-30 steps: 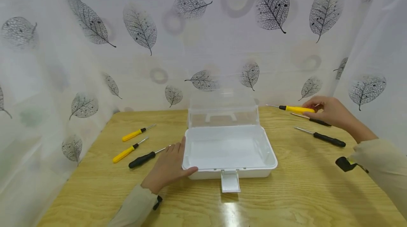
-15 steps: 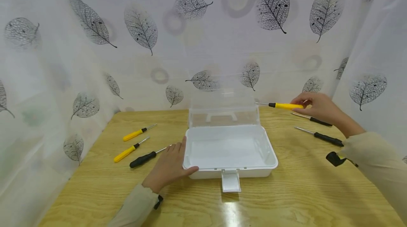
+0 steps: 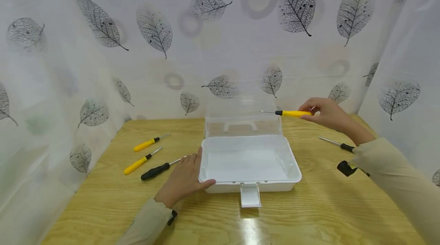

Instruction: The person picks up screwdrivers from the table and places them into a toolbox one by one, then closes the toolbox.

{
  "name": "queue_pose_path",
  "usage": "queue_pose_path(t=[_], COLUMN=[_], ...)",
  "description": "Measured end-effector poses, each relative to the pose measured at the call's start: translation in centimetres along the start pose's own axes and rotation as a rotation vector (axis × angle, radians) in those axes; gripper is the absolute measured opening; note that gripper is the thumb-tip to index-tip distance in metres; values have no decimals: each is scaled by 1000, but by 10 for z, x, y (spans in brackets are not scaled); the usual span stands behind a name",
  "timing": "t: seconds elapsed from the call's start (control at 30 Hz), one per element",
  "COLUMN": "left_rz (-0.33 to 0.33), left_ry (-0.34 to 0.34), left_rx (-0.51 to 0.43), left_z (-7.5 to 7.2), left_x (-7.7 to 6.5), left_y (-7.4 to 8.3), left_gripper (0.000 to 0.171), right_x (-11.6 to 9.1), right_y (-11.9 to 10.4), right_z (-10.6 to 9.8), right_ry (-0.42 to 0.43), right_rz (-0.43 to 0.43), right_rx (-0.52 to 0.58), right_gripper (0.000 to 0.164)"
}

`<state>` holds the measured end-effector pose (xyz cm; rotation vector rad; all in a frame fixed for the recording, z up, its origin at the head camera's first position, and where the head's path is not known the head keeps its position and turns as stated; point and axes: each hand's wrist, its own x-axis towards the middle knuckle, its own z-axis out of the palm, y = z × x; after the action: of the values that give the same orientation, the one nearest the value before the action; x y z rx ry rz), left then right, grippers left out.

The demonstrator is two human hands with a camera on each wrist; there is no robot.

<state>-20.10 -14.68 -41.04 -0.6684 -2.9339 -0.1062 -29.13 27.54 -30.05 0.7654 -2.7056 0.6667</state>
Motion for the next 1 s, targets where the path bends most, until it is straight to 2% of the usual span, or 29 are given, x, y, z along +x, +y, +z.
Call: queue_pose_path(t=[0.23,1.0], left_rz=[-4,-5], left_ry=[-7,-13], left_rx=[-8,-23], left_z=[0,-2], left_x=[1,1], left_y=[0,-1], left_gripper=[106,106], right_x=[10,34], right_y=[-7,-26], right_z=[11,48], right_ry=[1,-80], right_rz=[-15,-27], right_rx=[19,126], right_gripper=[16,18])
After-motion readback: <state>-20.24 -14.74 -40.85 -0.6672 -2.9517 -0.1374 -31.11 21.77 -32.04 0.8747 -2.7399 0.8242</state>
